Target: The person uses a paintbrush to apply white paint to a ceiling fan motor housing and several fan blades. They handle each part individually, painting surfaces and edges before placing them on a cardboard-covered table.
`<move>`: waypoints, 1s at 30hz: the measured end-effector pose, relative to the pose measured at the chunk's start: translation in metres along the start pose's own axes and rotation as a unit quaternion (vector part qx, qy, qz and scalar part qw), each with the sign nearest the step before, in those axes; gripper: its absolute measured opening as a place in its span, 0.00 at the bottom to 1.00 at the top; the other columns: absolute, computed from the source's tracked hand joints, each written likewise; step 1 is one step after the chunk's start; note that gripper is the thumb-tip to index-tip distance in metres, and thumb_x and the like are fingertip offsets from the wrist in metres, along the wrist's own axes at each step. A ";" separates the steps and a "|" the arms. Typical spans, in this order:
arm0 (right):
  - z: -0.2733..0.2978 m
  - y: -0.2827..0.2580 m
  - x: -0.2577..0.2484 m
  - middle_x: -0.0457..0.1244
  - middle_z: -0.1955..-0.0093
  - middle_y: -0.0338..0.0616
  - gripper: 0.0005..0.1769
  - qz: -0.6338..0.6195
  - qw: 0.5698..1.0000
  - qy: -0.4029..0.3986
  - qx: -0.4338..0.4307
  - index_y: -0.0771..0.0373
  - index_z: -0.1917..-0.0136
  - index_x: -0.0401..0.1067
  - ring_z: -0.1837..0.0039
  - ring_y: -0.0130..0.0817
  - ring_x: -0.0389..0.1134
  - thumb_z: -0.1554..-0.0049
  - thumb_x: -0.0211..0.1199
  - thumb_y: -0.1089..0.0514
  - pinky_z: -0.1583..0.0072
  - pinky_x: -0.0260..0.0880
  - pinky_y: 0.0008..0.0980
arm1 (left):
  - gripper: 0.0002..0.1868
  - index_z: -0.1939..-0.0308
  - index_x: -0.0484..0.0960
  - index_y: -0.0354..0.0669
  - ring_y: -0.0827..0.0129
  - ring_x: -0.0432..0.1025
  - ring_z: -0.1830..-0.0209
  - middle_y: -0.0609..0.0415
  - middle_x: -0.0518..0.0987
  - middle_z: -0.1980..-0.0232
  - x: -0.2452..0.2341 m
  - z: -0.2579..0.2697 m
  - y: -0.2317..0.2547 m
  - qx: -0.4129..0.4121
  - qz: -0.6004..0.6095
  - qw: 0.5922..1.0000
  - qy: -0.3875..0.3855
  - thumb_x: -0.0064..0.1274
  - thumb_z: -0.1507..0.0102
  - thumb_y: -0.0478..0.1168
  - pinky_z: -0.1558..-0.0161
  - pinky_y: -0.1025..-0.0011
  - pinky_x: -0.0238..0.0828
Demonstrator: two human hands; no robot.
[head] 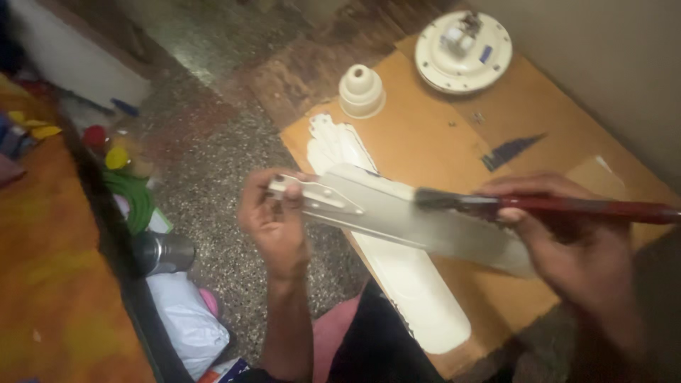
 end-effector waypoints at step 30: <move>0.106 0.134 -0.088 0.72 0.50 0.53 0.09 -0.072 0.972 0.195 0.111 0.68 0.44 0.75 0.47 0.39 0.77 0.38 0.61 0.65 0.43 0.77 0.36 | 0.14 0.49 0.75 0.41 0.74 0.76 0.61 0.56 0.79 0.60 -0.015 0.001 0.002 0.055 -0.039 0.998 0.013 0.62 0.27 0.45 0.57 0.74 0.79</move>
Point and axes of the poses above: each hand's wrist, its own z-axis away from the middle knuckle, its own x-axis out of the palm, y = z × x, the point moved 9 cm from there along -z, towards the middle knuckle
